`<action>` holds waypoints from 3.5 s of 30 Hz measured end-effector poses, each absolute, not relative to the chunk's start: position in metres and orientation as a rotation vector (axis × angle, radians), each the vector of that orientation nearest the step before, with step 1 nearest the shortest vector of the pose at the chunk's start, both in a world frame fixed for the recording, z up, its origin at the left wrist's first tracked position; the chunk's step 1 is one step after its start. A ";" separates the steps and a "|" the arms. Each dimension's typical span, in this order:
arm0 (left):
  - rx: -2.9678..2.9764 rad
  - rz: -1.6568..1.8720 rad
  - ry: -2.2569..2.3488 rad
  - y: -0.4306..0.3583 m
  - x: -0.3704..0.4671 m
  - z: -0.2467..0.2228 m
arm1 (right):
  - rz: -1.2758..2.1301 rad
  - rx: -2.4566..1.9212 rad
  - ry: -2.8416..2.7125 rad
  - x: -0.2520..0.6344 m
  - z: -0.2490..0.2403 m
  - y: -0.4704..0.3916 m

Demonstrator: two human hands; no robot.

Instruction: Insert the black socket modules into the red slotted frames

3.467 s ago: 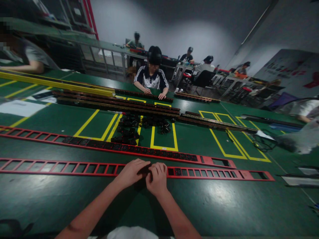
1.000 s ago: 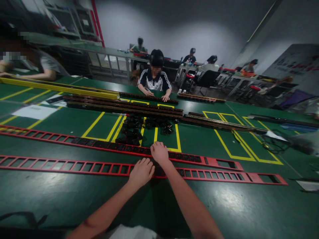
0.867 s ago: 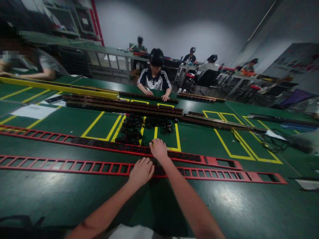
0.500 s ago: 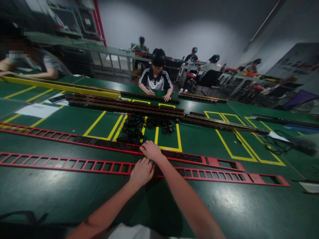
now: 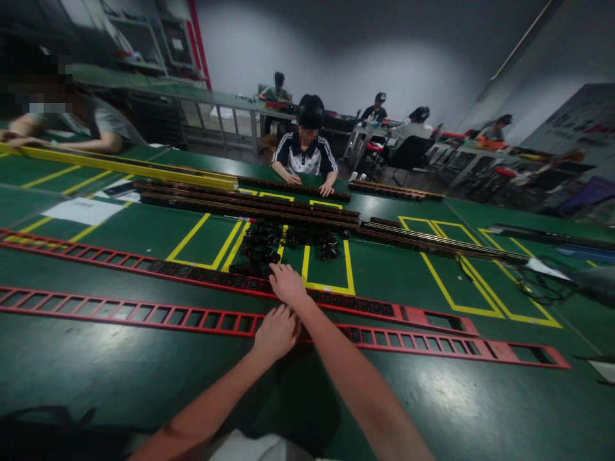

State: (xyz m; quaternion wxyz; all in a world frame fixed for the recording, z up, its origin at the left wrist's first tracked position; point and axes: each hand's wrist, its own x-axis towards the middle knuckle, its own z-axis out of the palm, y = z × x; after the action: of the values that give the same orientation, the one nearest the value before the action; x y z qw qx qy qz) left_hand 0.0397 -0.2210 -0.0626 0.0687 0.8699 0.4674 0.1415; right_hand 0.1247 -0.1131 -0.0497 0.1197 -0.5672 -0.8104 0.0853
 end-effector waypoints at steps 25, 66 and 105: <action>2.759 0.462 1.387 -0.227 0.038 -0.068 | 0.311 -1.215 -1.697 0.171 -0.046 -0.156; 2.668 0.731 1.221 -0.237 0.029 -0.072 | -0.091 -1.266 -1.479 0.206 -0.086 -0.262; 2.532 0.777 1.187 -0.217 -0.035 -0.072 | 0.173 -1.272 -1.628 0.189 -0.073 -0.265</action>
State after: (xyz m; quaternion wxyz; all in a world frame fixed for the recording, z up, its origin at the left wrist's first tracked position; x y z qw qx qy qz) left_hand -0.0354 -0.2172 -0.0723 0.1192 0.8662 0.4060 0.2658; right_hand 0.1888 -0.2652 -0.0731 0.5091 -0.5281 -0.6758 0.0720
